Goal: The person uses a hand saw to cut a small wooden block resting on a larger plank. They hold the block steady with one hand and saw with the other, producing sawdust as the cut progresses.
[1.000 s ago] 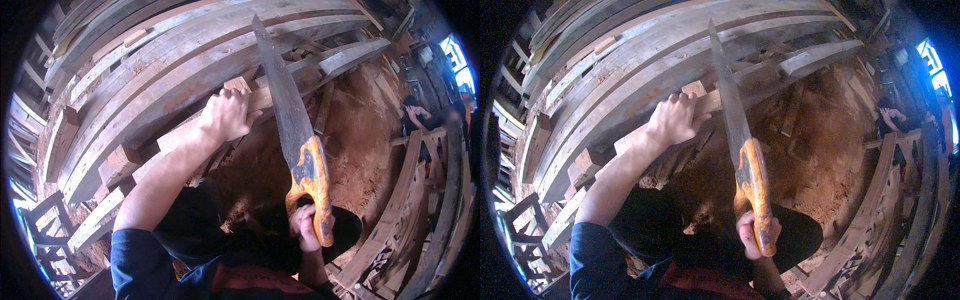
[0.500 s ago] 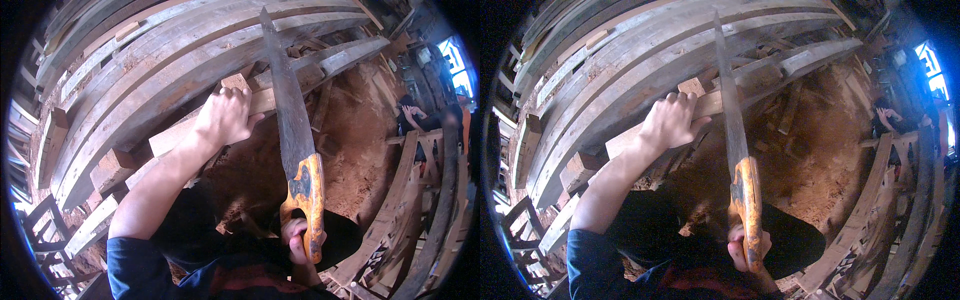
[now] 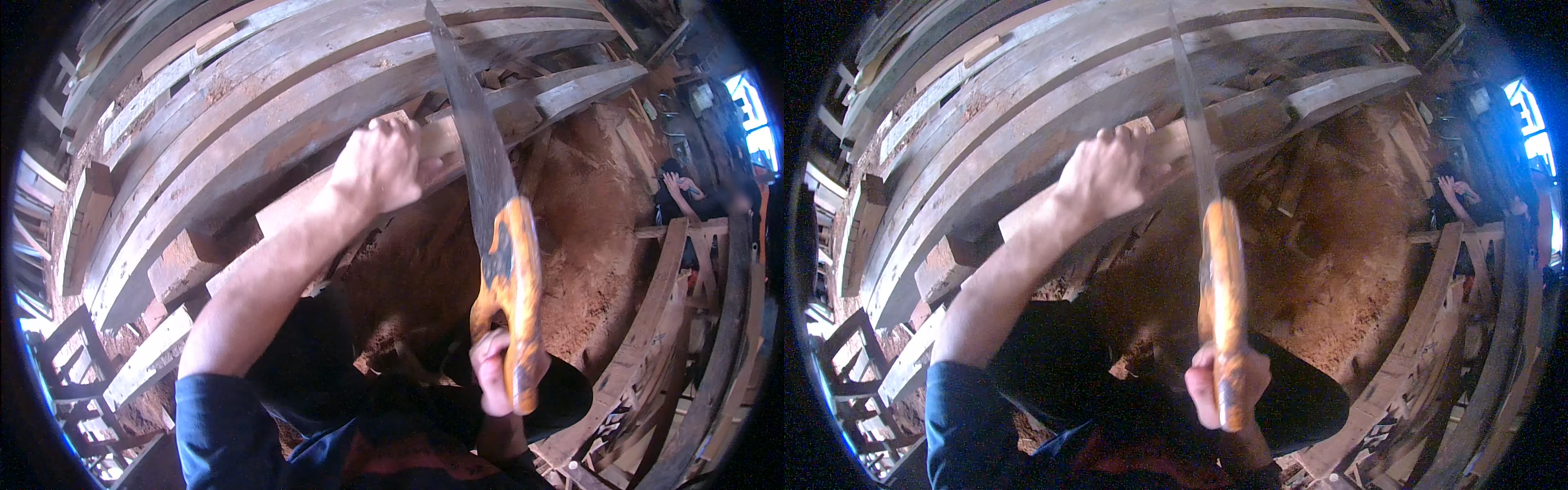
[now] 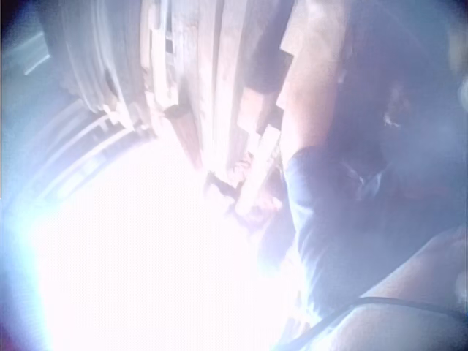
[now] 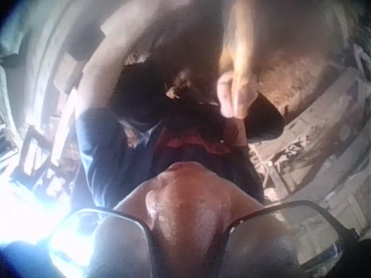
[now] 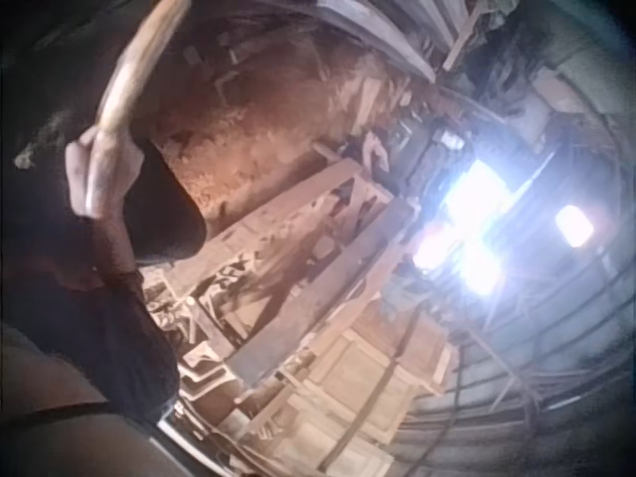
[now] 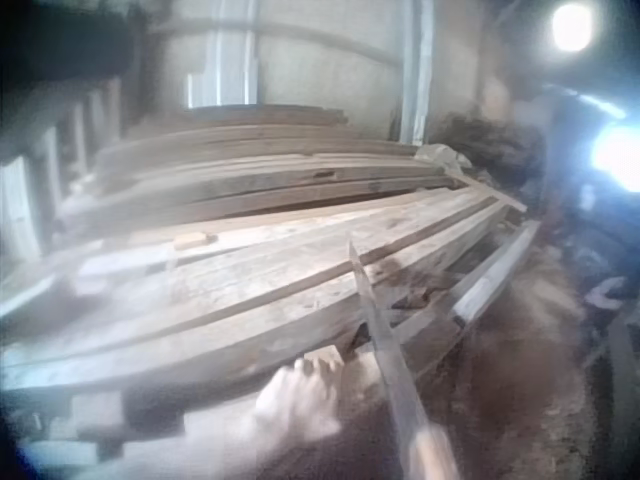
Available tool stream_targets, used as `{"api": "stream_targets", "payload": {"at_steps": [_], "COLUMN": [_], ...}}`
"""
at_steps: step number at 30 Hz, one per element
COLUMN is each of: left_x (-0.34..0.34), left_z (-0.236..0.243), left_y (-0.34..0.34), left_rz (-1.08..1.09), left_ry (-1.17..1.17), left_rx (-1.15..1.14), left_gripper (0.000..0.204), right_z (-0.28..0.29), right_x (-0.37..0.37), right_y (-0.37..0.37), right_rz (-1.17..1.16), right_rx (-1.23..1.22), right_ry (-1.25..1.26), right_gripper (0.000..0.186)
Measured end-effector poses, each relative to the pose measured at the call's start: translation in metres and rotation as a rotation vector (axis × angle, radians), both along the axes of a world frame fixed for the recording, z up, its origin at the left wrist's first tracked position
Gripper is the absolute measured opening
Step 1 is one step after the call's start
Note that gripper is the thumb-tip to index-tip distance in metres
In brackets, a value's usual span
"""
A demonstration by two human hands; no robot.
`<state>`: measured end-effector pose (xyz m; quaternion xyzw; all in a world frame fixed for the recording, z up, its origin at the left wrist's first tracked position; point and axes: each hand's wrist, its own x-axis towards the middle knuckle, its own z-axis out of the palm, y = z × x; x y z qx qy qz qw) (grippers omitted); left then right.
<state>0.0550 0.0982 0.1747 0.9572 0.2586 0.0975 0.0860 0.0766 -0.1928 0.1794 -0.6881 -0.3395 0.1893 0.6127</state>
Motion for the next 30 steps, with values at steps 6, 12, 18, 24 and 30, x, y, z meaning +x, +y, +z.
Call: {"api": "stream_targets", "payload": {"at_steps": [6,12,18,24,30], "left_x": [-0.002,0.0,0.008,0.013,0.014], "left_z": [-0.007,-0.01,-0.007,-0.01,-0.004], "left_y": [0.004,-0.008,-0.008,-0.01,-0.015], "left_rz": [-0.073,-0.152,-0.065,-0.104,-0.062], "left_ry": [-0.076,-0.093,-0.027,-0.04,0.068], "left_rx": [0.108,0.131,0.087,0.206,0.086], "left_gripper": [0.054,0.052,0.053,0.06,0.065], "right_z": [-0.031,-0.03,0.016,-0.037,-0.011], "right_x": [0.01,-0.018,0.006,-0.002,0.0], "right_y": [-0.029,-0.038,-0.004,-0.032,-0.005], "right_rz": [0.068,0.056,0.057,-0.067,0.01], "right_rx": [0.254,0.22,0.073,0.189,0.131], "right_ry": [0.352,0.162,0.009,0.172,-0.187], "right_gripper": [0.026,0.028,0.023,0.016,0.02]}}
